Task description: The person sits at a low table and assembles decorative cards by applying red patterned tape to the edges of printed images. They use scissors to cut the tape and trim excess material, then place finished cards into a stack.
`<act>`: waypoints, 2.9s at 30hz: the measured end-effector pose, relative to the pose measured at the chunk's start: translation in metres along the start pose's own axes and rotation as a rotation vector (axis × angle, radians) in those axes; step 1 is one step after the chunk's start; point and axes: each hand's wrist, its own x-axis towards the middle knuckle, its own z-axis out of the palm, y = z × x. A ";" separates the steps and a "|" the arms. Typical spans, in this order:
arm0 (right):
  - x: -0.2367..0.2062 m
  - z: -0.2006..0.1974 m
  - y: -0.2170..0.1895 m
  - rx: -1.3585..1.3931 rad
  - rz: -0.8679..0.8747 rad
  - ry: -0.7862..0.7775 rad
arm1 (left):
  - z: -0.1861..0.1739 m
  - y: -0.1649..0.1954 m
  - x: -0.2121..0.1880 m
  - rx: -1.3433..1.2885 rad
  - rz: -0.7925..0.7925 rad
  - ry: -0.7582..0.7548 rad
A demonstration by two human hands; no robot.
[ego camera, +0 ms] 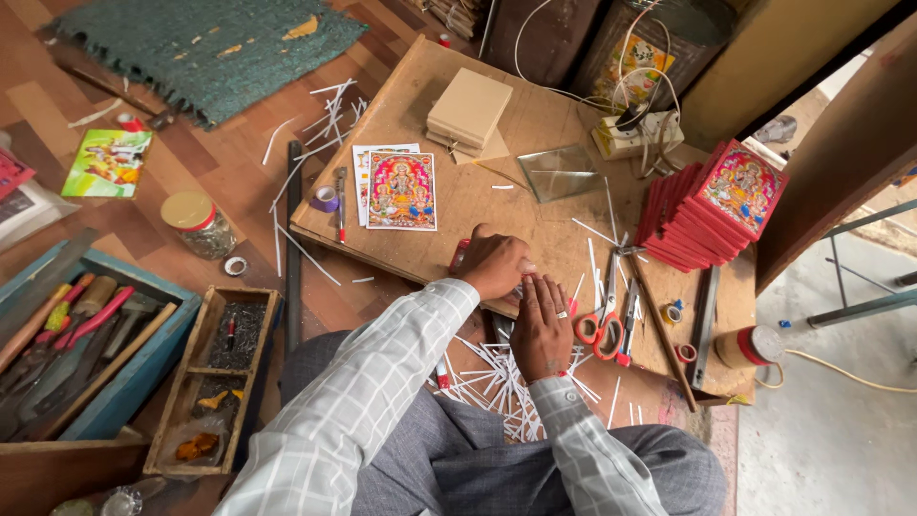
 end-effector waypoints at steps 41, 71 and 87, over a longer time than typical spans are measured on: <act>0.046 0.007 0.048 0.095 0.279 -0.452 | -0.029 0.018 -0.017 0.110 0.169 0.099; 0.021 0.008 0.123 0.705 0.766 -0.511 | -0.009 -0.030 -0.061 -0.326 -0.616 0.386; -0.087 0.072 0.082 1.664 1.650 -0.278 | 0.047 -0.028 -0.100 -1.272 -0.831 0.334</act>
